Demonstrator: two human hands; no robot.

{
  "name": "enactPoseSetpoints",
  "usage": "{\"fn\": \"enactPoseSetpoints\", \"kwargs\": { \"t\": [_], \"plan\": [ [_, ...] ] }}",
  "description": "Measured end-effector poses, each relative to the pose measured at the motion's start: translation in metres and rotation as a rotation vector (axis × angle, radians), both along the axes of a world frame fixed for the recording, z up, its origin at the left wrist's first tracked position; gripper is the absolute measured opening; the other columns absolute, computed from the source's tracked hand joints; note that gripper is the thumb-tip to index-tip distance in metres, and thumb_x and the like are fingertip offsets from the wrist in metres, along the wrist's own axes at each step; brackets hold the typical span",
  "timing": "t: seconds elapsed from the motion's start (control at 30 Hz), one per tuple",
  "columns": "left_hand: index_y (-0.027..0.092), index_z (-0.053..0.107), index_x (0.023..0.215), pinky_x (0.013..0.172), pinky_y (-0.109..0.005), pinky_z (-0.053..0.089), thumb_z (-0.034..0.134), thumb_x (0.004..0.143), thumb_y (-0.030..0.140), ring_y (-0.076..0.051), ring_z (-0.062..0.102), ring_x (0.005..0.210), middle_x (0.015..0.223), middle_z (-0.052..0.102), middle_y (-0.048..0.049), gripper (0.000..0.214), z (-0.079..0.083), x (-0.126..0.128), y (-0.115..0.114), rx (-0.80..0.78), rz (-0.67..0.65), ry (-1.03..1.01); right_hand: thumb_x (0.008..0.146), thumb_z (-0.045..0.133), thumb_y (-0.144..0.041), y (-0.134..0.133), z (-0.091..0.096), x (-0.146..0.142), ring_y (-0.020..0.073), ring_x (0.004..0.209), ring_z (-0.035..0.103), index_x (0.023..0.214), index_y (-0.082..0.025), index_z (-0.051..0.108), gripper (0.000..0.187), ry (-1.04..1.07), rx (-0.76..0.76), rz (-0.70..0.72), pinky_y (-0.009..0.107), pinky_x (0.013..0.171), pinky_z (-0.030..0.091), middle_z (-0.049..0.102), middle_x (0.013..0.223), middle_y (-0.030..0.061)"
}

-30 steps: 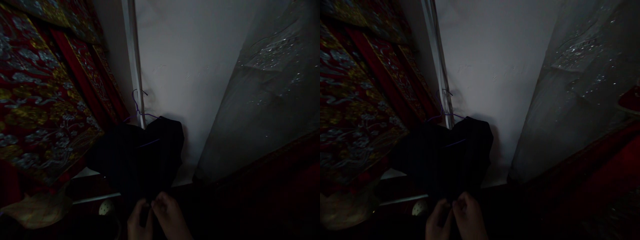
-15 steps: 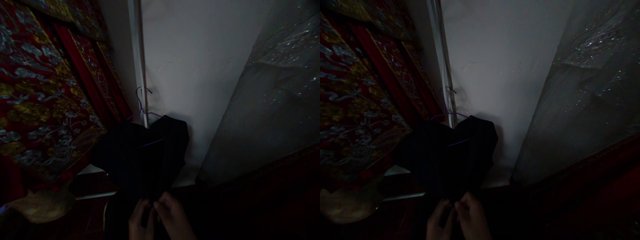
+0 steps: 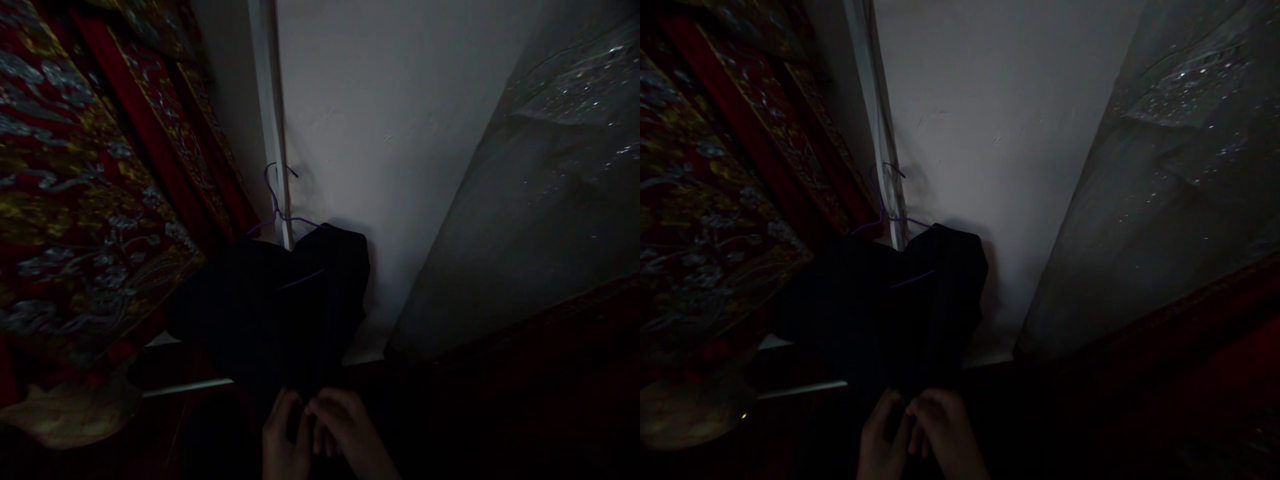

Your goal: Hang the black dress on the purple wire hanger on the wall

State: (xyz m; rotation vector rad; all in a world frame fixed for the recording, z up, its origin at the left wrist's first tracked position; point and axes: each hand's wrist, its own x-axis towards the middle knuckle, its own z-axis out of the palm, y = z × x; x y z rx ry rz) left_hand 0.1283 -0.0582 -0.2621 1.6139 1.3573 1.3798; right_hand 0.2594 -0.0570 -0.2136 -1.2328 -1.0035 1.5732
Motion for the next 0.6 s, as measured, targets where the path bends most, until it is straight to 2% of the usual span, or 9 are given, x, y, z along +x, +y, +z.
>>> {"fn": "enactPoseSetpoints", "kwargs": {
  "t": [0.23, 0.4, 0.5, 0.6],
  "plan": [
    [0.019, 0.069, 0.084, 0.07, -0.025, 0.055, 0.058, 0.092, 0.038, -0.02, 0.068, 0.076, 0.08, 0.068, -0.0064, 0.023, -0.001, -0.007, -0.004, 0.028, 0.007, -0.042, 0.067, 0.072, -0.067, 0.0, 0.005, -0.008, 0.0089, 0.04, 0.046, 0.07, -0.015, 0.067, 0.053, -0.009, -0.007, 0.018, 0.021, 0.043, 0.031, 0.053, 0.047, -0.0016],
    [0.018, 0.064, 0.079, 0.066, -0.024, 0.052, 0.055, 0.094, 0.033, -0.017, 0.064, 0.07, 0.075, 0.064, -0.0044, 0.024, 0.002, -0.012, -0.003, 0.008, -0.005, -0.071, 0.063, 0.071, -0.07, 0.007, 0.012, -0.019, 0.0083, 0.039, 0.042, 0.066, -0.015, 0.066, 0.055, -0.028, 0.008, -0.003, 0.022, 0.043, 0.028, 0.052, 0.044, -0.002],
    [0.018, 0.066, 0.082, 0.068, -0.024, 0.052, 0.055, 0.094, 0.029, -0.018, 0.065, 0.073, 0.078, 0.066, -0.005, 0.019, 0.006, -0.015, 0.003, 0.032, -0.061, -0.074, 0.066, 0.069, -0.065, 0.017, 0.024, -0.024, 0.0079, 0.039, 0.041, 0.064, -0.014, 0.066, 0.052, -0.064, 0.038, -0.009, 0.022, 0.044, 0.027, 0.051, 0.043, -0.0018],
    [0.019, 0.068, 0.087, 0.072, -0.027, 0.054, 0.055, 0.094, 0.028, -0.02, 0.068, 0.079, 0.084, 0.069, -0.0071, 0.018, 0.006, -0.016, 0.011, 0.072, -0.072, -0.054, 0.068, 0.068, -0.058, 0.036, 0.046, -0.026, 0.0078, 0.04, 0.042, 0.066, -0.013, 0.068, 0.045, -0.068, 0.093, -0.048, 0.021, 0.044, 0.025, 0.052, 0.043, -0.0017]
  ]
}}
